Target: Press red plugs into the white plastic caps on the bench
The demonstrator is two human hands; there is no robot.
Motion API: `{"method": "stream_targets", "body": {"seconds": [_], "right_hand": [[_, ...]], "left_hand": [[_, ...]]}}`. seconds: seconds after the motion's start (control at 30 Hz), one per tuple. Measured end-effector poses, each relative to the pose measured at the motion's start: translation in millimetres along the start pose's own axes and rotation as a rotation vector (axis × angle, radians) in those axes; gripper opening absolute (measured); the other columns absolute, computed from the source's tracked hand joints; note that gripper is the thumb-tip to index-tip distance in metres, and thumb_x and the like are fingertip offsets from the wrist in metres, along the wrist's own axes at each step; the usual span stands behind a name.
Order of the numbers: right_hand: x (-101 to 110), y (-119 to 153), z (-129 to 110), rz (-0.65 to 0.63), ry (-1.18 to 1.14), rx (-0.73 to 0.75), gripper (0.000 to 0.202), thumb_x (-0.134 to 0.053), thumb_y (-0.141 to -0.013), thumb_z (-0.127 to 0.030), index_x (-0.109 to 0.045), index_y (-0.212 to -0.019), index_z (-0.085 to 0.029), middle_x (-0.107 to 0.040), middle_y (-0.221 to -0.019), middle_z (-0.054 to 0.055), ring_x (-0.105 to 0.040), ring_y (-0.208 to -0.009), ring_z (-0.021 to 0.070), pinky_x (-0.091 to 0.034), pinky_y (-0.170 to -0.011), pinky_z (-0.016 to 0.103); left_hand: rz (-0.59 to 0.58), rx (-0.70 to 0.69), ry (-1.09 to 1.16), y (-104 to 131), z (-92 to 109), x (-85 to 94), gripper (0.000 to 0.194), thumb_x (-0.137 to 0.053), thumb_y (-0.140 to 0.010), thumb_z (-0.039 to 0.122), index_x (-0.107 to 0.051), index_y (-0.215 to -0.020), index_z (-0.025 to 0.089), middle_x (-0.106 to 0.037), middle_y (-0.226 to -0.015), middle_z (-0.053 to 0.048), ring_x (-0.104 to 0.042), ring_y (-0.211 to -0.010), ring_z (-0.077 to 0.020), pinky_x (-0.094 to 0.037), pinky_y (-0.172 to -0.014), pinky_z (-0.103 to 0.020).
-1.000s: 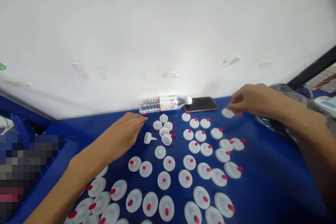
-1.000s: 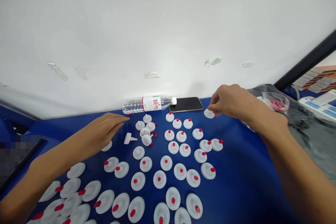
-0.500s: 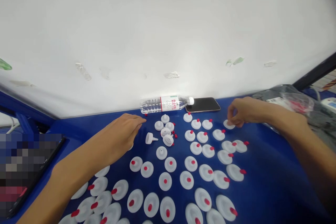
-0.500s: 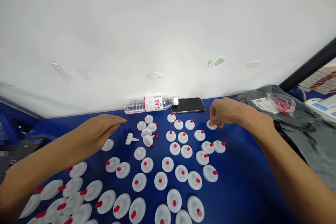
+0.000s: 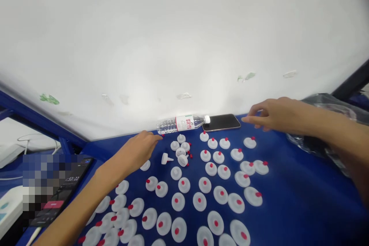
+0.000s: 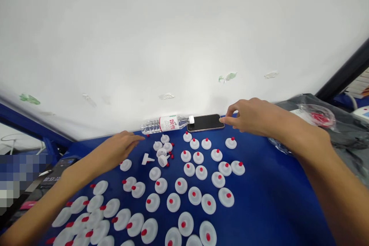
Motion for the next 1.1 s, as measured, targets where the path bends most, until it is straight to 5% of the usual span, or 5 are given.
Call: {"method": "stream_targets", "body": {"seconds": [0.27,0.57,1.1], "right_hand": [[17.8,3.9,12.9,0.003,-0.01,0.033,0.039,-0.058,-0.094,-0.062,-0.082,-0.101,-0.032,-0.081,-0.081,0.007,-0.076,-0.081,0.0341,-0.054,-0.077,0.049],[22.1,12.3,12.2,0.099,0.021,0.063,0.043,-0.056,-0.093,-0.062,-0.082,-0.106,-0.031,-0.082,-0.092,0.009,-0.073,-0.083,0.0324,-0.052,-0.071,0.045],[26.6,3.7,17.7,0.129,0.031,0.119,0.04,-0.056,-0.091,-0.062,-0.082,-0.102,-0.033,-0.082,-0.091,0.006,-0.072,-0.077,0.0306,-0.051,-0.069,0.045]], "left_hand": [[-0.09,0.001,-0.205,-29.9,12.2,-14.9,0.038,-0.069,-0.103,0.039,-0.064,-0.135,0.019,-0.068,-0.133,-0.01,-0.071,-0.112,-0.0253,-0.062,-0.094,-0.047],[-0.129,0.042,-0.246,-30.9,13.4,-19.6,0.04,-0.07,-0.102,0.039,-0.063,-0.136,0.019,-0.067,-0.134,-0.011,-0.071,-0.113,-0.0258,-0.062,-0.094,-0.047],[-0.043,0.217,-0.074,-19.0,-12.7,-19.6,0.038,-0.069,-0.103,0.039,-0.064,-0.135,0.02,-0.067,-0.135,-0.011,-0.07,-0.114,-0.0258,-0.061,-0.097,-0.048]]}}
Point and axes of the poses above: each hand's wrist, its own y-axis away from the middle knuckle, its own x-axis out of the back of the hand, z = x × y, the point moved 3 cm from there along -y, towards the middle knuckle
